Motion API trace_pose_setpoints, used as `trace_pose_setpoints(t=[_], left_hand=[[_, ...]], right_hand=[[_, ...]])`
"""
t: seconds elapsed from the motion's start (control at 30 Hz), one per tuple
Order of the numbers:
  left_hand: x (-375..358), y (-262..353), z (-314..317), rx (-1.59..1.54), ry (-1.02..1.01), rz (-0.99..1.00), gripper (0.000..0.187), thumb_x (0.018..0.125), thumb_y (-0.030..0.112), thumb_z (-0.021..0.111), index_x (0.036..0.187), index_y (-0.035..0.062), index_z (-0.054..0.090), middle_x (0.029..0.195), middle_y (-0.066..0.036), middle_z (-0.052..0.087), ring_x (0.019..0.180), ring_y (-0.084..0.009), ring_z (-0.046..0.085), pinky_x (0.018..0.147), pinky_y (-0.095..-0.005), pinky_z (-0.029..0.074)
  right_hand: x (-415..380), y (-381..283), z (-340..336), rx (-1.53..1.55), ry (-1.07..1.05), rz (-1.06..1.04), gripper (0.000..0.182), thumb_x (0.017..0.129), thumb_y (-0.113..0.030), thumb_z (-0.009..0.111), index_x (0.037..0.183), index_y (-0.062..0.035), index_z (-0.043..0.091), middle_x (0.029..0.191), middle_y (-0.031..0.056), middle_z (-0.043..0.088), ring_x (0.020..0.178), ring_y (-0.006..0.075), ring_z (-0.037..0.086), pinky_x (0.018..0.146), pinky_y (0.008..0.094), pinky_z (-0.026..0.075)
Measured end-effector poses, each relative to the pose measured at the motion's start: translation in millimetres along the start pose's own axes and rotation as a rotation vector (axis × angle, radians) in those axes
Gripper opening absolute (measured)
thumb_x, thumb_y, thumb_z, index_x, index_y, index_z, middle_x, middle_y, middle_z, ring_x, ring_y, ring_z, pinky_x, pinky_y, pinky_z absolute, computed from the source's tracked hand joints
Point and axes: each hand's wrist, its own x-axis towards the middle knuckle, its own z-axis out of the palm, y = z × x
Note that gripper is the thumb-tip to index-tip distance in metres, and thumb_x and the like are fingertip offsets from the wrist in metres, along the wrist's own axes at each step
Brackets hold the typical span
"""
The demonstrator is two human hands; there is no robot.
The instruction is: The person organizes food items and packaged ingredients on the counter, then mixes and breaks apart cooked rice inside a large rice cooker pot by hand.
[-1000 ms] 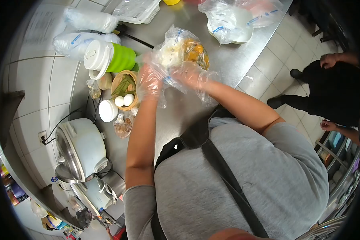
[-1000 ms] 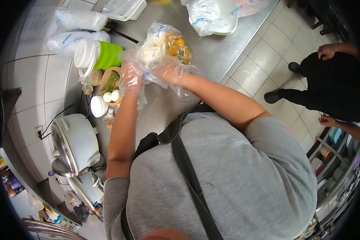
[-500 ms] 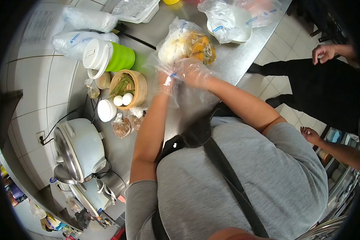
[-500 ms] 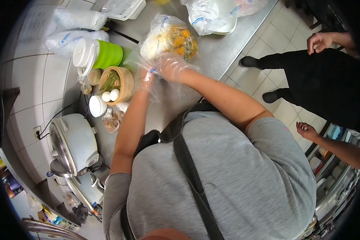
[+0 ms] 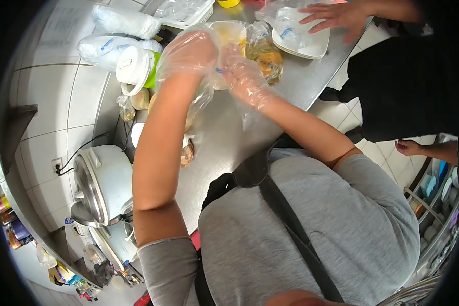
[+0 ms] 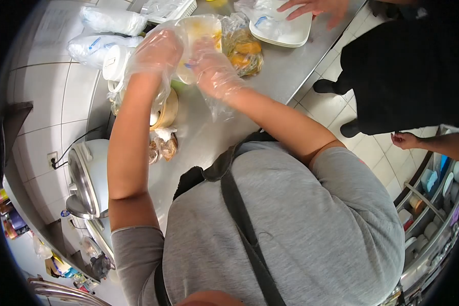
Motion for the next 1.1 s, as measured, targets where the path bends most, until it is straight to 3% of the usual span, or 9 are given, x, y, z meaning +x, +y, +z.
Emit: trace_pose_setpoints(t=[0.1,0.33,0.4,0.47,0.6,0.7,0.77,1.0,1.1], left_hand=[[1.8,9.3,-5.5,0.046,-0.058,0.075,0.024,0.083,0.017,0.052,0.093,0.0059,0.072,0.098,-0.016,0.069,0.094,-0.0342,0.066,0.08,-0.0414,0.052],[-12.1,-49.9,-18.8,-0.106,0.176,-0.022,0.03,0.087,0.026,0.053,0.09,-0.0008,0.067,0.089,-0.026,0.066,0.086,-0.0366,0.065,0.077,-0.046,0.051],[-24.2,-102.9,-20.6,-0.202,0.497,0.391,0.03,0.087,0.027,0.053,0.09,-0.0013,0.064,0.084,-0.027,0.064,0.08,-0.0399,0.063,0.075,-0.0467,0.05],[-31.3,-138.8,-46.6,-0.236,0.326,0.292,0.028,0.086,0.025,0.054,0.091,-0.0006,0.064,0.074,-0.02,0.063,0.073,-0.036,0.061,0.07,-0.0441,0.049],[-62.7,-117.0,-113.7,-1.067,0.14,-0.384,0.028,0.081,0.031,0.06,0.087,0.0049,0.066,0.061,0.005,0.053,0.046,-0.0015,0.042,0.038,-0.0191,0.025],[-62.7,-117.3,-101.2,-1.325,0.066,-0.38,0.022,0.084,0.025,0.06,0.092,0.0049,0.064,0.067,0.004,0.053,0.049,-0.0009,0.041,0.038,-0.0168,0.023],[-68.7,-69.4,-98.7,-1.643,0.12,-0.351,0.013,0.086,0.017,0.062,0.093,0.0057,0.062,0.073,0.002,0.053,0.053,-0.0005,0.042,0.04,-0.0148,0.025],[-33.4,32.6,9.0,-1.796,-0.357,-0.155,0.019,0.079,0.033,0.061,0.076,0.0155,0.054,0.058,0.007,0.038,0.051,-0.0075,0.035,0.053,-0.0271,0.036],[-3.2,76.0,58.9,-1.933,-0.434,-0.264,0.013,0.085,0.025,0.053,0.088,0.0131,0.054,0.067,-0.001,0.047,0.057,-0.0135,0.044,0.054,-0.0321,0.041]], right_hand=[[8.0,-23.1,-21.0,0.578,-0.235,0.36,0.033,0.093,-0.015,0.052,0.12,0.0035,0.054,0.12,0.0245,0.058,0.115,0.0392,0.054,0.099,0.0429,0.043],[14.3,53.8,16.4,0.001,0.12,0.062,0.038,0.091,-0.01,0.05,0.126,0.0035,0.054,0.133,0.0245,0.052,0.121,0.0376,0.051,0.103,0.0396,0.04],[11.3,69.2,2.8,-0.108,0.115,0.077,0.039,0.091,-0.01,0.051,0.129,0.0011,0.053,0.136,0.0244,0.05,0.122,0.0369,0.05,0.104,0.0393,0.04],[0.4,75.7,-23.2,0.663,0.29,0.185,0.04,0.09,-0.016,0.056,0.129,-0.0053,0.057,0.131,0.0232,0.054,0.119,0.0357,0.052,0.104,0.0405,0.039],[6.0,82.2,-95.9,0.13,0.297,0.013,0.038,0.09,-0.022,0.058,0.127,-0.0106,0.06,0.119,0.0206,0.061,0.111,0.0335,0.056,0.102,0.0399,0.042],[9.8,111.1,-119.9,-0.576,0.159,-0.034,0.039,0.085,-0.02,0.061,0.123,-0.0116,0.062,0.114,0.0181,0.062,0.11,0.0334,0.057,0.099,0.0402,0.045],[28.6,150.6,-126.4,-0.825,-0.557,0.252,0.04,0.079,-0.02,0.066,0.118,-0.0122,0.064,0.117,0.0178,0.061,0.11,0.0343,0.057,0.098,0.04,0.046],[63.7,261.9,-166.4,-0.187,0.261,0.354,0.027,0.089,-0.018,0.051,0.109,-0.005,0.066,0.109,0.0146,0.066,0.109,0.0294,0.06,0.095,0.0379,0.045],[75.3,315.4,-193.0,-0.627,-0.038,0.234,0.036,0.09,-0.023,0.053,0.121,-0.0088,0.064,0.128,0.0109,0.06,0.119,0.0272,0.055,0.103,0.0382,0.042]])
